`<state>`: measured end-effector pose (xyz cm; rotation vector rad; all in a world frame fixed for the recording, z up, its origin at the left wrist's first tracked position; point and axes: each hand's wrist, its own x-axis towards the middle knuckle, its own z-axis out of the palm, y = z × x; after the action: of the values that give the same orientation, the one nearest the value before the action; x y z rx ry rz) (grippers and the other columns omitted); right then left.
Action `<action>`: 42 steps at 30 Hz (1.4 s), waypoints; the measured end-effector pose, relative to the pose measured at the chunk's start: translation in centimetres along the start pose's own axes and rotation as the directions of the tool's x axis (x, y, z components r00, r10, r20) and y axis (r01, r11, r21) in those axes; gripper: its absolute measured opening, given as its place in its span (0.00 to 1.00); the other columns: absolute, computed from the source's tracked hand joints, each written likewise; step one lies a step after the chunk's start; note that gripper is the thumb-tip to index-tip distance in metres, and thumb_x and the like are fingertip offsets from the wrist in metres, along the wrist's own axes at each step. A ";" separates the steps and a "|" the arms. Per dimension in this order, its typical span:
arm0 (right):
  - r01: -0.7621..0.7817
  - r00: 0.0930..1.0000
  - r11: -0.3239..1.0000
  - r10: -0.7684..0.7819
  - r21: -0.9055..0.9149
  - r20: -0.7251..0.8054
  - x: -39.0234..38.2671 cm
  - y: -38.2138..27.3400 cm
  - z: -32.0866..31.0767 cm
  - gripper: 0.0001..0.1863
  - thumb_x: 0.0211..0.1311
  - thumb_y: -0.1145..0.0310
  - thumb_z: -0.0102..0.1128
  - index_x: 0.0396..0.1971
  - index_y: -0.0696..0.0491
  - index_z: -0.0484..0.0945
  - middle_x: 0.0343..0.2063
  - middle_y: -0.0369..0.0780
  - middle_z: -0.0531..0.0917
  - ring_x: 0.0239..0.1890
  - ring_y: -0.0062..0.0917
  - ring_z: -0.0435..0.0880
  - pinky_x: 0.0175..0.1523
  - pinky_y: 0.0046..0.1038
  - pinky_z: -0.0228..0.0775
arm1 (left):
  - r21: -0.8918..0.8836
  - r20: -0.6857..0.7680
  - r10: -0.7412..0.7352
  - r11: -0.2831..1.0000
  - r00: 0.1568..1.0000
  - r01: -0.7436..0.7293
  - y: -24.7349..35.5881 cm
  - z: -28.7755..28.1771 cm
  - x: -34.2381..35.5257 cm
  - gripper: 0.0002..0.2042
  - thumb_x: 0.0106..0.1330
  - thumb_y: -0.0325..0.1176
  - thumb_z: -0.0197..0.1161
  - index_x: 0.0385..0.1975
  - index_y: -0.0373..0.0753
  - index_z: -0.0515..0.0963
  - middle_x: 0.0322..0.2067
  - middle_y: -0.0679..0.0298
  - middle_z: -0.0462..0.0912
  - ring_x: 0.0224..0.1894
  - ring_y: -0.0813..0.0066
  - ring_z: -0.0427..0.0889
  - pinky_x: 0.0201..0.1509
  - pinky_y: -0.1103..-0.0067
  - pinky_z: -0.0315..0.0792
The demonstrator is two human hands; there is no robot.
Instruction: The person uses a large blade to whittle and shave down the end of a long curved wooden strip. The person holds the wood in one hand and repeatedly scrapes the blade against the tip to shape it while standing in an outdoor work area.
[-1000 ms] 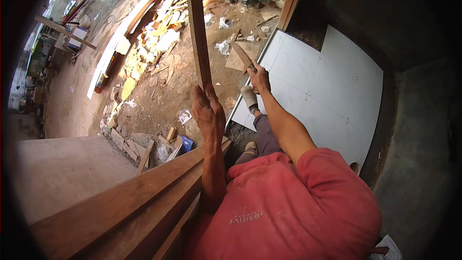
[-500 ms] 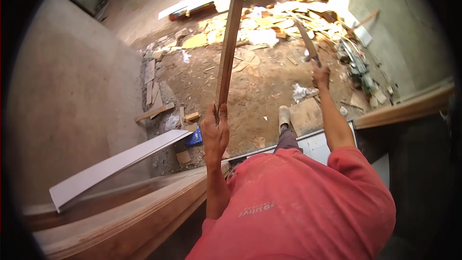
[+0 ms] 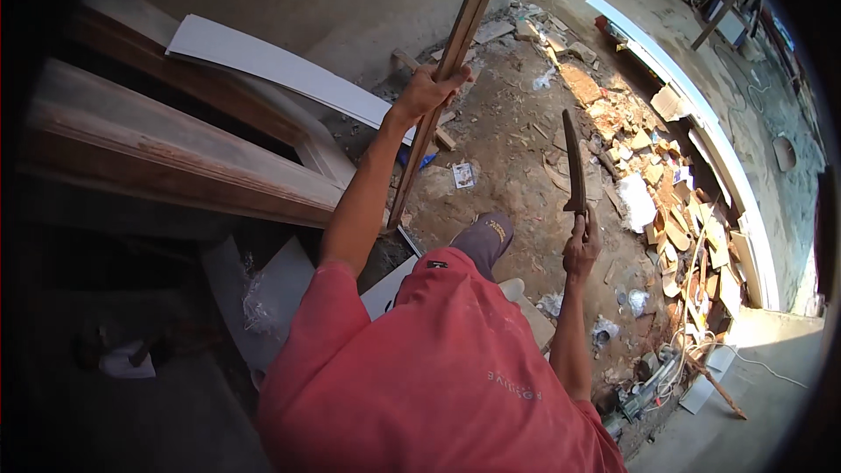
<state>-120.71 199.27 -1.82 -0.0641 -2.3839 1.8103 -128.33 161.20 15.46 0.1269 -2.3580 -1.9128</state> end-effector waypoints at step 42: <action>-0.056 0.786 0.990 -0.035 0.128 0.617 60.1 -1.0 28.5 0.30 0.43 0.64 0.77 0.46 0.61 0.75 0.33 0.46 0.84 0.33 0.32 0.84 0.41 0.30 0.75 | 0.149 -0.224 -0.155 0.970 0.962 0.191 -13.4 8.2 50.7 0.23 0.62 0.51 0.72 0.17 0.40 0.75 0.12 0.76 0.68 0.16 0.88 0.65 0.20 0.81 0.58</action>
<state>-184.08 179.16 -2.89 0.6389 -2.6245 2.2687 -179.71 159.86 2.06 0.5400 -2.4283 -1.6643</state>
